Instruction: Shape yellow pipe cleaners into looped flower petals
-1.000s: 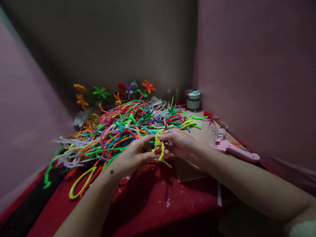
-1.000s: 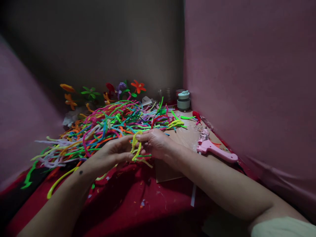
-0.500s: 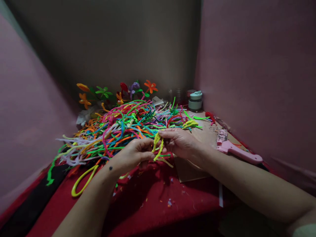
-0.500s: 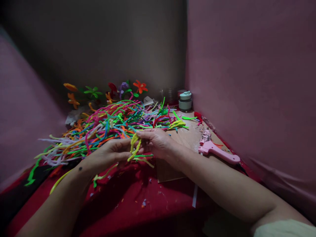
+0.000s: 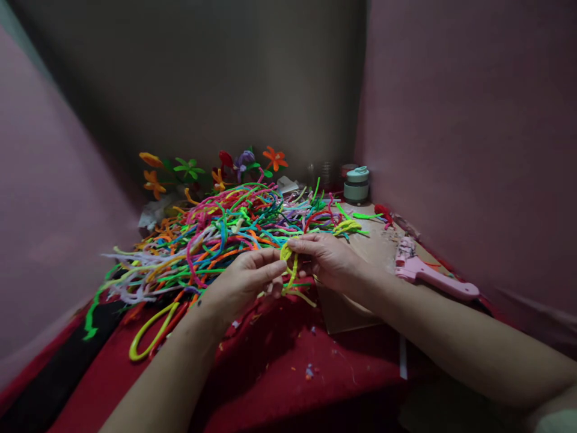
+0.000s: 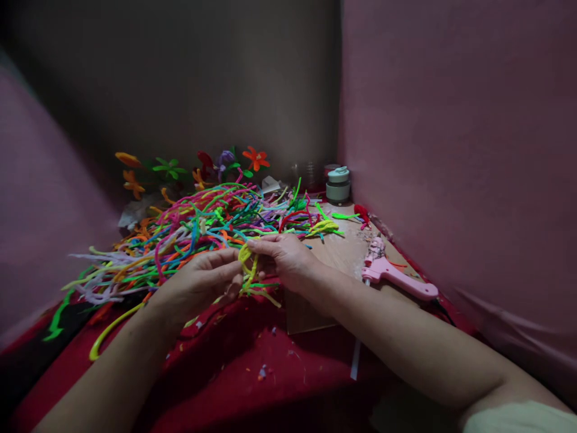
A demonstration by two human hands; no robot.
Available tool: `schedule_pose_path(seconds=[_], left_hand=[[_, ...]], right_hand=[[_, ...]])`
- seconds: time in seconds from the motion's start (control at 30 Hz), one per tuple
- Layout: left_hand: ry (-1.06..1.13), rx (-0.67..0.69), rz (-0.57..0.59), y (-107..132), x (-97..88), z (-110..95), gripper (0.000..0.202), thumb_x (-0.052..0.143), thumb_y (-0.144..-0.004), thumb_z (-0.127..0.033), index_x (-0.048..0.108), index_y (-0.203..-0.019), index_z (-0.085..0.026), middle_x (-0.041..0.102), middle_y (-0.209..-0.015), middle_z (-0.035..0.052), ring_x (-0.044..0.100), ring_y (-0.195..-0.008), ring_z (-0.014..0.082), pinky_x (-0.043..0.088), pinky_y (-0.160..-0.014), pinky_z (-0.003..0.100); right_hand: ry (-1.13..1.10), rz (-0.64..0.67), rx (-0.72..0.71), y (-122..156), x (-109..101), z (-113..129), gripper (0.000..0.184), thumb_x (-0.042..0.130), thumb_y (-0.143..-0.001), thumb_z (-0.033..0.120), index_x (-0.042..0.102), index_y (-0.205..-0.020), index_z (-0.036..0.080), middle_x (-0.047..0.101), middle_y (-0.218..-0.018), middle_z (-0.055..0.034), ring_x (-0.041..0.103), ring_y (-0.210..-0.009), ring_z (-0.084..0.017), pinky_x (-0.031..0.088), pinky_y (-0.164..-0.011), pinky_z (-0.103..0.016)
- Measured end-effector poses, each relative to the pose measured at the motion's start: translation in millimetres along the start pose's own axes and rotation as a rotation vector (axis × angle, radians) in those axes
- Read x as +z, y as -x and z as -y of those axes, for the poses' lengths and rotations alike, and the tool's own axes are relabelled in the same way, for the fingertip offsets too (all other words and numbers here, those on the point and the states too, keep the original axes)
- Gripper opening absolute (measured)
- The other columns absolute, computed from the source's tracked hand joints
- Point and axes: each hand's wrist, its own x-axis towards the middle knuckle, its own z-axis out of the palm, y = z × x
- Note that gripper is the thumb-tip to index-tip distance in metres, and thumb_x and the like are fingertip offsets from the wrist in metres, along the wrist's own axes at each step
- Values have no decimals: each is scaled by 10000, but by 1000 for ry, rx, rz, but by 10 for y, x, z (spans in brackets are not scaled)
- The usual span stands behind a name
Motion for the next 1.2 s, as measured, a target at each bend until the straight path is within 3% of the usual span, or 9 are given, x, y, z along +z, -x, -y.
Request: schedule_pose_path(seconds=[0.13, 0.37, 0.5, 0.67, 0.93, 1.1, 1.2], left_hand=[[195, -32, -39, -56, 56, 77, 183, 647, -732, -306, 557, -733, -147, 470, -547, -48, 406, -412, 25, 281, -400, 142], [-17, -6, -66, -53, 51, 29, 215, 640, -734, -306, 553, -663, -123, 531, -563, -23, 445, -401, 32, 258, -382, 150], [2, 57, -83, -43, 77, 10, 184, 588, -768, -303, 568, -700, -132, 570, -617, -13, 464, -409, 38, 316, -403, 162], [-88, 64, -79, -29, 81, 10, 192, 573, -776, -301, 563, -685, -132, 549, -590, -21, 457, -404, 42, 310, -392, 164], [-257, 56, -50, 10, 88, -30, 214, 585, -767, -302, 545, -638, -137, 470, -447, -48, 407, -370, 48, 307, -369, 159], [-181, 47, -77, 8, 81, -31, 193, 596, -759, -302, 558, -671, -135, 510, -500, -40, 424, -381, 39, 317, -370, 149], [-93, 55, -131, -9, 64, -20, 189, 611, -746, -306, 550, -680, -139, 542, -560, -33, 430, -388, 36, 337, -370, 151]], right_hand=[[30, 4, -15, 4, 1, -2, 154, 652, -698, 251, 590, -652, 118, 561, -516, 12, 459, -405, -61, 385, -386, -180], [163, -97, -90, 53, 43, 50, 174, 622, -681, 215, 548, -547, 131, 518, -441, 24, 434, -365, -69, 341, -373, -199], [177, -126, -113, 66, 55, 67, 206, 630, -675, 240, 523, -532, 138, 496, -434, 35, 419, -359, -63, 328, -373, -199], [129, -103, -89, 73, 79, 66, 211, 595, -710, 307, 554, -591, 137, 531, -474, 17, 459, -383, -79, 366, -395, -210], [49, -174, -81, 77, 83, 28, 179, 568, -680, 197, 544, -514, 134, 535, -453, 4, 435, -392, -66, 310, -380, -192], [56, -160, -41, 46, 55, 8, 188, 569, -721, 248, 555, -575, 130, 539, -492, 7, 425, -373, -67, 299, -356, -199], [61, -77, -34, 38, 30, 9, 196, 602, -730, 302, 569, -642, 130, 545, -534, 11, 451, -407, -64, 350, -388, -194]])
